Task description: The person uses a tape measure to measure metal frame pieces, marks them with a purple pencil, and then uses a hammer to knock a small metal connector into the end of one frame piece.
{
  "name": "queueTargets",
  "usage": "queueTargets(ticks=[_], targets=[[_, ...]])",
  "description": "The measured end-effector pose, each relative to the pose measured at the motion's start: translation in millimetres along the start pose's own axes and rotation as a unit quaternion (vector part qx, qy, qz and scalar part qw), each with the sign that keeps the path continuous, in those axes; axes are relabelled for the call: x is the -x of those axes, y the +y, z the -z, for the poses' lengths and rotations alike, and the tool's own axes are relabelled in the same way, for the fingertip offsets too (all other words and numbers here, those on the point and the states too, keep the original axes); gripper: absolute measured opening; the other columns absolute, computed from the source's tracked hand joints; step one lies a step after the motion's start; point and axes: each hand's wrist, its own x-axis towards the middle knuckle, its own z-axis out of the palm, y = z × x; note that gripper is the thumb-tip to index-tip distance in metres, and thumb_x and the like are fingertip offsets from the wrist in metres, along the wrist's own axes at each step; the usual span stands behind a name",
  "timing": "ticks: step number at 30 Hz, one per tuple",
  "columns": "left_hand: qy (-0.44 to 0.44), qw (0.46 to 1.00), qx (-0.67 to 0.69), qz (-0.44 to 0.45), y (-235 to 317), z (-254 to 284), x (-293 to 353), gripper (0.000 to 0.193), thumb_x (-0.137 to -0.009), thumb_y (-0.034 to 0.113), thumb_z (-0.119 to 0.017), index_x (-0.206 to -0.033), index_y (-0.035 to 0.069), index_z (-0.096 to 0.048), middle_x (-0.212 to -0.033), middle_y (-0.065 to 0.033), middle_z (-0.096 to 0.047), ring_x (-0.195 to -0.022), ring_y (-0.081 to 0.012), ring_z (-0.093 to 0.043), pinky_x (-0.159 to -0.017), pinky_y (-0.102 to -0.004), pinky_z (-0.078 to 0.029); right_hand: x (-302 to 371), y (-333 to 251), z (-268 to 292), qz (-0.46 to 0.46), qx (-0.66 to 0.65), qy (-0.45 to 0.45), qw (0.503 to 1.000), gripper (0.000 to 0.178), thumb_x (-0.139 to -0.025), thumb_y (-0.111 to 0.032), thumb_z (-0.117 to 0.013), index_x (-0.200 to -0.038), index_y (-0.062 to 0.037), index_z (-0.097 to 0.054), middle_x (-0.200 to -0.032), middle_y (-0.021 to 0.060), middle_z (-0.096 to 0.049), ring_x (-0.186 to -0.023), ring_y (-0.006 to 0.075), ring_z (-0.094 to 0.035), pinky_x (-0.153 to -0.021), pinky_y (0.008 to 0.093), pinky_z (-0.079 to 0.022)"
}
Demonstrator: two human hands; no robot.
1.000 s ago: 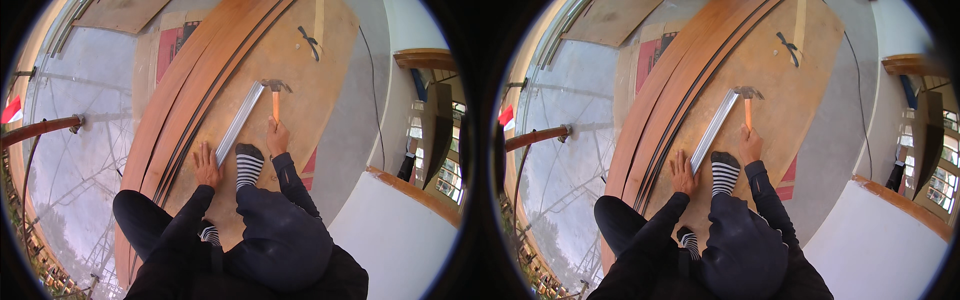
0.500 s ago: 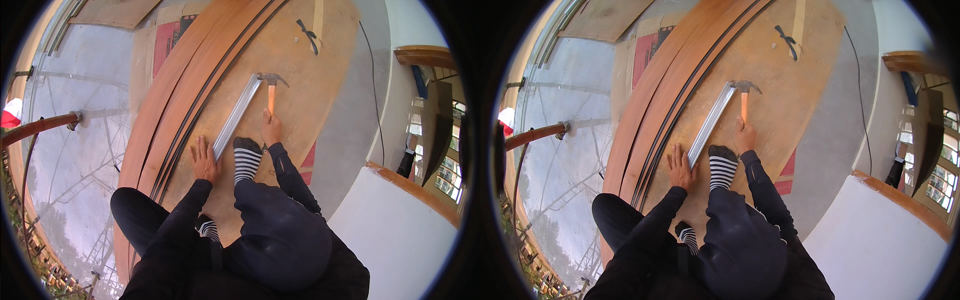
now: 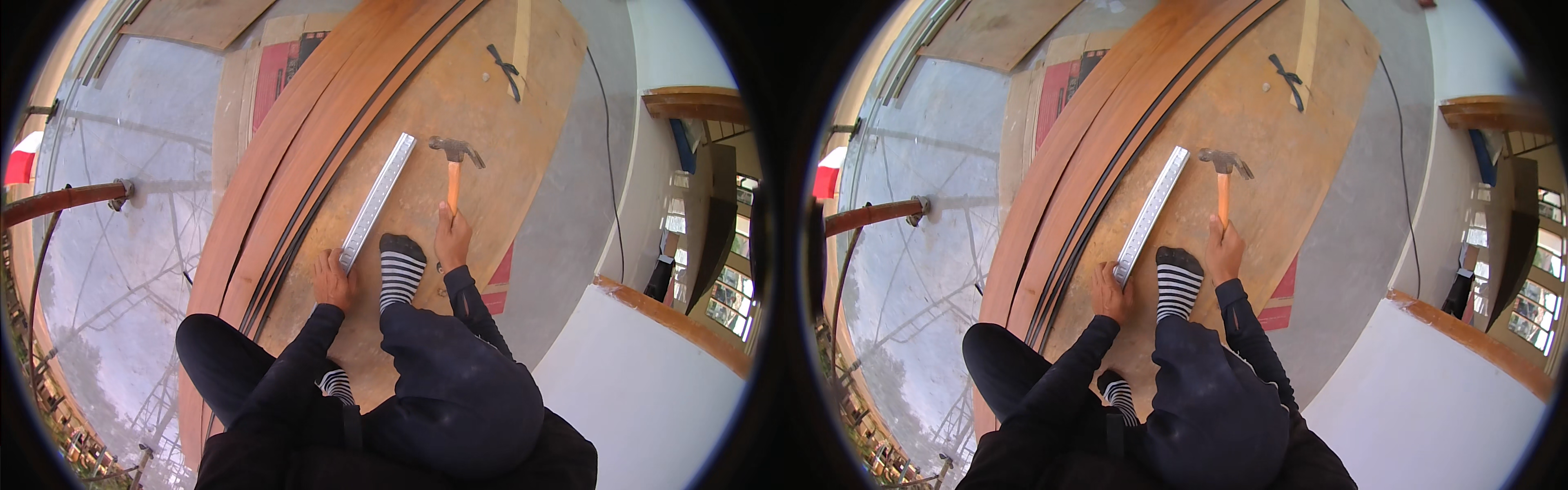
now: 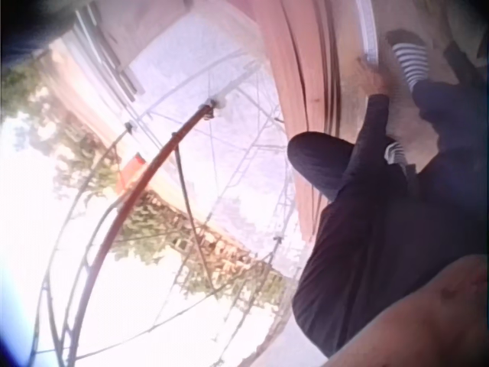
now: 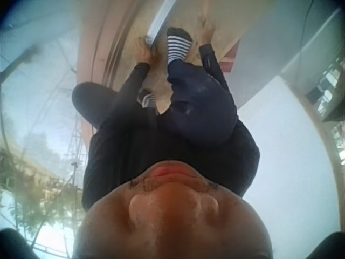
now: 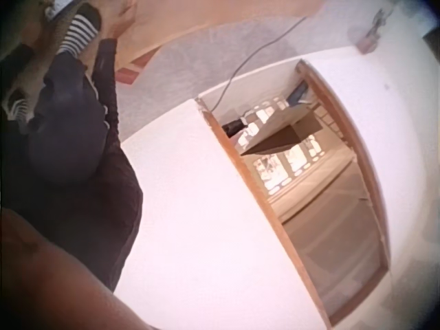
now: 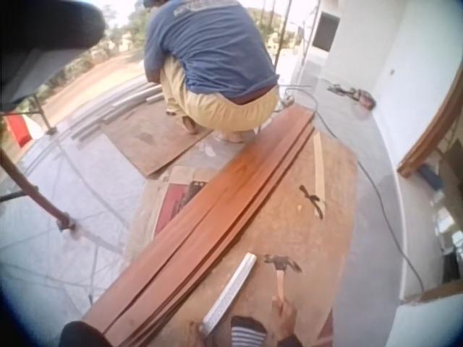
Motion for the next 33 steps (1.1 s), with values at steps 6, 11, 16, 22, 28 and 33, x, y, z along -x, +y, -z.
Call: queueTargets(ticks=[6,11,16,22,28,33], targets=[[0.041,0.987,-0.148,-0.048,-2.1,-2.7,-8.6,0.068,-0.092,0.039,-0.055,-0.146,0.004,-0.033,-0.152,-0.0197,-0.031,-0.142,-0.0347,-0.026,-0.115,-0.0533,-0.015,-7.9,-18.8,-3.0,0.059,-0.060,0.003,0.996,0.043,-0.100,-0.033,-0.053,-0.076,0.0031,-0.054,-0.056,0.0083,-0.045,-0.051,0.0166,-0.045,-0.050,0.0361,-0.037],[0.019,0.989,-0.135,-0.050,0.2,-9.2,-12.9,0.064,-0.095,0.039,-0.051,-0.146,0.005,-0.033,-0.156,-0.0181,-0.025,-0.147,-0.0326,-0.017,-0.118,-0.0536,-0.008,-29.3,3.2,-21.9,0.097,0.049,0.022,0.994,0.042,-0.099,-0.032,-0.054,-0.076,0.0040,-0.055,-0.056,0.0131,-0.048,-0.049,0.0212,-0.046,-0.050,0.0376,-0.038],[0.021,0.988,-0.147,-0.037,-5.9,-6.4,-10.3,0.063,-0.094,0.037,-0.052,-0.145,0.005,-0.035,-0.156,-0.0174,-0.025,-0.147,-0.0323,-0.017,-0.118,-0.0540,-0.007,-30.0,-26.2,-14.0,0.033,0.006,0.015,0.999,0.041,-0.098,-0.031,-0.054,-0.076,0.0043,-0.058,-0.061,0.0215,-0.055,-0.055,0.0341,-0.057,-0.051,0.0415,-0.042],[0.029,0.989,-0.128,-0.065,4.5,-13.8,-11.9,0.063,-0.094,0.037,-0.053,-0.145,0.005,-0.035,-0.156,-0.0179,-0.025,-0.147,-0.0332,-0.017,-0.118,-0.0546,-0.008,-37.9,8.7,-26.6,0.018,0.072,-0.011,0.997,0.043,-0.098,-0.032,-0.053,-0.077,0.0050,-0.058,-0.062,0.0226,-0.055,-0.057,0.0365,-0.058,-0.053,0.0427,-0.042],[0.028,0.990,-0.134,-0.041,-7.4,-10.9,-7.7,0.063,-0.093,0.037,-0.055,-0.144,0.005,-0.036,-0.156,-0.0182,-0.025,-0.147,-0.0340,-0.018,-0.117,-0.0560,-0.008,-25.8,-25.8,-20.3,0.001,0.041,-0.028,0.999,0.046,-0.098,-0.035,-0.051,-0.078,0.0061,-0.059,-0.064,0.0246,-0.057,-0.061,0.0406,-0.059,-0.057,0.0447,-0.043],[0.022,0.992,-0.118,-0.047,-2.8,-12.3,-9.3,0.061,-0.093,0.036,-0.054,-0.143,0.004,-0.037,-0.156,-0.0183,-0.025,-0.147,-0.0340,-0.017,-0.117,-0.0560,-0.008,-35.2,-5.7,-24.3,-0.018,0.071,-0.016,0.997,0.044,-0.098,-0.033,-0.052,-0.080,0.0061,-0.060,-0.064,0.0238,-0.057,-0.060,0.0384,-0.059,-0.055,0.0424,-0.043]])
